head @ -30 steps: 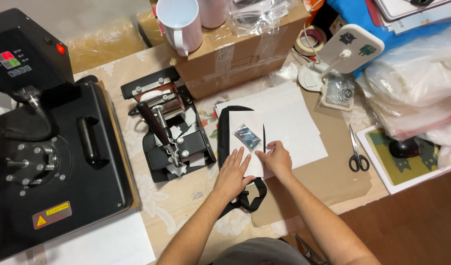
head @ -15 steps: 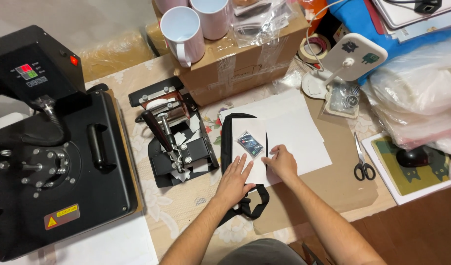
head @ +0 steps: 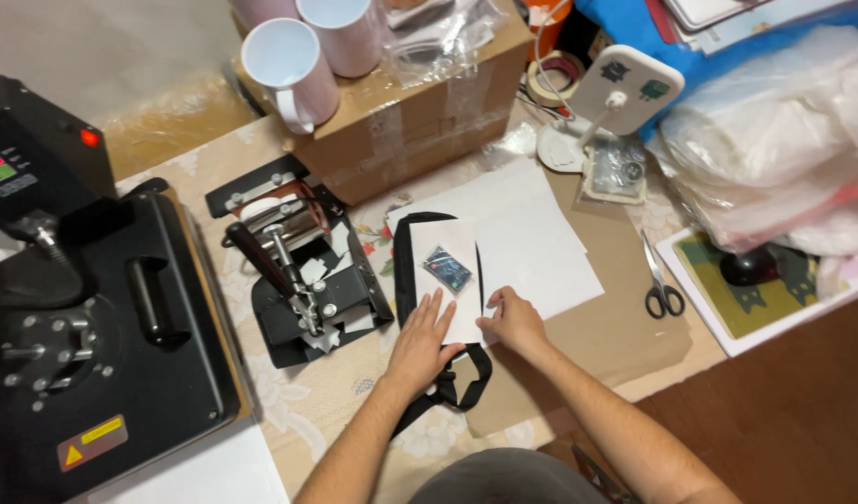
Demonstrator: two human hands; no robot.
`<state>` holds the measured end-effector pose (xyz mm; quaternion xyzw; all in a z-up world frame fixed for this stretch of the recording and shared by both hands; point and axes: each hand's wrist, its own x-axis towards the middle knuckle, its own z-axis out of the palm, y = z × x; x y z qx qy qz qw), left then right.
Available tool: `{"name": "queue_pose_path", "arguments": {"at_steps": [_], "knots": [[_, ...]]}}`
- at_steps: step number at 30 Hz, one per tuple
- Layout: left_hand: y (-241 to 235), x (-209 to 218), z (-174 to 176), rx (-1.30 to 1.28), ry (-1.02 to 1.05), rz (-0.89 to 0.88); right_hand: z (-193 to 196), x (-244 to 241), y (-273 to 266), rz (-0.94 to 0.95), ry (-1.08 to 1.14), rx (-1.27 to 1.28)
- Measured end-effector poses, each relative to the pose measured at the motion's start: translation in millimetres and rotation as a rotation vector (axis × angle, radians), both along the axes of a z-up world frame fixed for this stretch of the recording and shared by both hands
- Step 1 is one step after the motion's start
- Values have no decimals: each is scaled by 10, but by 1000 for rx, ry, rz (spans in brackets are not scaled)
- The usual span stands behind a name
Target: The person prepares a small bag for heat transfer printing by aligning the design, covering it with a protective sheet, and operating the heat press machine.
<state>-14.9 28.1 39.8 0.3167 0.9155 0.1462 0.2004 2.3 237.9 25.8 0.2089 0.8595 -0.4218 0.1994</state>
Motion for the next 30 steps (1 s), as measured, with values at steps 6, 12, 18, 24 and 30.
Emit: {"name": "queue_pose_path", "arguments": {"at_steps": [6,12,18,24,30], "knots": [[-18,-17,-10,18,-22,-3,107,364,157,-80,22,-15],[-67,-4,50,37,-100,39,-116,641,480,-184,60,-40],[-238,124,-281,-15,-10,22,143,544,356,25,208,110],[-295,285,-322,71,51,47,-61,332,-296,578,483,423],[-655,495,-293,317,230,157,-138,120,-663,667,528,340]]}}
